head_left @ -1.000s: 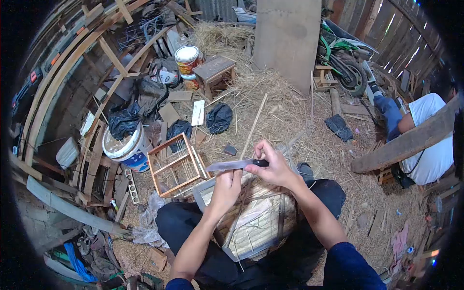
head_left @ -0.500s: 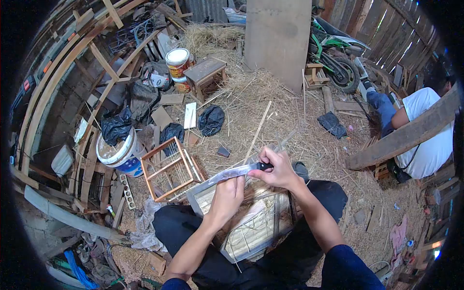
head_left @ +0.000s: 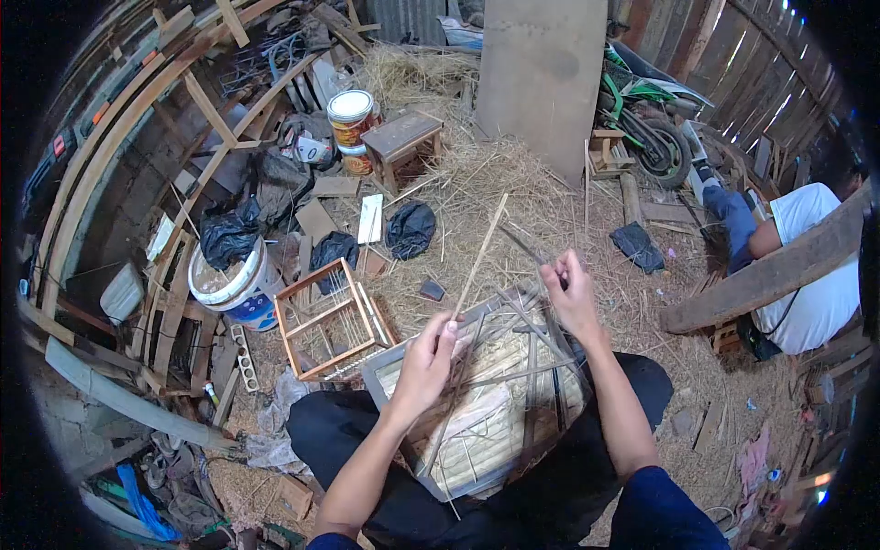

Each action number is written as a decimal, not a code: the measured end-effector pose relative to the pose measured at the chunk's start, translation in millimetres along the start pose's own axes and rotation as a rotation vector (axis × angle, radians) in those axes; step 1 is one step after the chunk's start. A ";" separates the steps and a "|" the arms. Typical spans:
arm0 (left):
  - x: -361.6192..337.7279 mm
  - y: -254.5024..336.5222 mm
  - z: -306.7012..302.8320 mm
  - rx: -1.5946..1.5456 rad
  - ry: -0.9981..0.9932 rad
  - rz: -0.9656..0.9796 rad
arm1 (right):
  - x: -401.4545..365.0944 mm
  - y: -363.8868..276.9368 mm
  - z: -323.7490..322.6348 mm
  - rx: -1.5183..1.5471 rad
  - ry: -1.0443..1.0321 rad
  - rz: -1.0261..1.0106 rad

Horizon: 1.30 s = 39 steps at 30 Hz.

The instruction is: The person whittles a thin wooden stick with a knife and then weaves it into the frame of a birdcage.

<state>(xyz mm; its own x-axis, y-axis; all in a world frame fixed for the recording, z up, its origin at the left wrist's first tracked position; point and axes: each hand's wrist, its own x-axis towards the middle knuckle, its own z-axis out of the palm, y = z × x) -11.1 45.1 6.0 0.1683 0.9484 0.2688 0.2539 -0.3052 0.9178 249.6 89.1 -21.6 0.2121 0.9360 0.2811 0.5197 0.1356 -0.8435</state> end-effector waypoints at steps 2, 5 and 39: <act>-1.1 5.2 -4.0 -0.125 -0.077 -0.168 | 3.5 -11.6 0.3 -0.007 -0.016 0.032; -1.6 3.8 -3.1 -0.272 -0.073 -0.304 | -3.6 -20.0 1.8 0.039 0.013 -0.049; -17.9 3.8 -2.9 0.166 -0.377 -0.003 | -28.1 -57.0 30.3 0.202 -0.445 -0.377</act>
<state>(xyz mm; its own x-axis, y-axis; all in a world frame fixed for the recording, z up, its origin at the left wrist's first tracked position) -16.0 27.1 5.5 0.4967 0.8607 0.1119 0.3998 -0.3413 0.8507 188.9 64.9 4.6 -0.3439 0.8516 0.3956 0.3158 0.5017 -0.8054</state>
